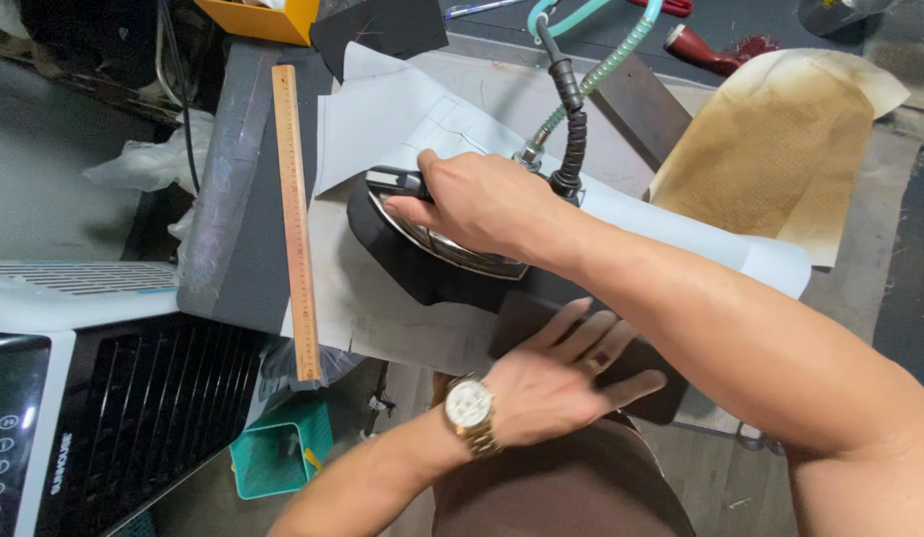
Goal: The person prepares fabric for upholstery by positioning white fabric over a black base, applying heat with an iron through a protective cloth, pressing with a wooden block, and trimming the edge with shears.
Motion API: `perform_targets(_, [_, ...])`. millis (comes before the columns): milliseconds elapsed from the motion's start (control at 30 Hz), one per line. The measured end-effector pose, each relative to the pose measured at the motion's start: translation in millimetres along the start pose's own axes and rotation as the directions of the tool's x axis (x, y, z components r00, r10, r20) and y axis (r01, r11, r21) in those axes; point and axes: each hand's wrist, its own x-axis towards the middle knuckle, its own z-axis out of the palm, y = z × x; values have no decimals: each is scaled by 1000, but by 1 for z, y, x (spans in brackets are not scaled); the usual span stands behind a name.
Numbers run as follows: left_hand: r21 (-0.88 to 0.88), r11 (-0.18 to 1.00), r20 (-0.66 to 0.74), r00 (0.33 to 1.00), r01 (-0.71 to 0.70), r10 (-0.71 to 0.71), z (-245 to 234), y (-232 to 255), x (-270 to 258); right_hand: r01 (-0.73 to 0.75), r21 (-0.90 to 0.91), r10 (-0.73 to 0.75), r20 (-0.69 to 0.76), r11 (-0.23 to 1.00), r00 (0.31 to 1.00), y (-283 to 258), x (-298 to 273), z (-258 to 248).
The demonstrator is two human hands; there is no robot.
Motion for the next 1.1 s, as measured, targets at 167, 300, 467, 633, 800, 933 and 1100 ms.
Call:
perform_targets(167, [3, 996, -90, 992, -84, 84, 138, 0, 52, 59, 13, -58, -48, 998, 997, 3, 0, 5])
perform_targets(300, [19, 998, -77, 995, -64, 66, 131, -22, 58, 80, 4, -80, -90, 997, 993, 2, 4, 8])
perform_targets(467, [33, 999, -59, 997, -44, 46, 121, -54, 74, 102, -20, -104, -118, 995, 988, -1, 12, 9])
perform_targets(633, [48, 999, -60, 998, -9, 12, 111, -70, 69, 91, -49, -95, -104, 995, 990, -9, 19, 4])
perform_targets(800, [59, 998, -54, 999, -2, 5, 93, -94, 55, 106, -38, -110, -125, 994, 986, -17, 35, 4])
perform_targets(933, [75, 997, -52, 999, 12, -9, 77, -116, 47, 134, -55, -140, -150, 989, 979, -26, 65, 11])
perform_targets(1100, [89, 996, -55, 998, 20, -15, 55, -142, 25, 171, -131, -194, -195, 977, 961, -47, 97, 16])
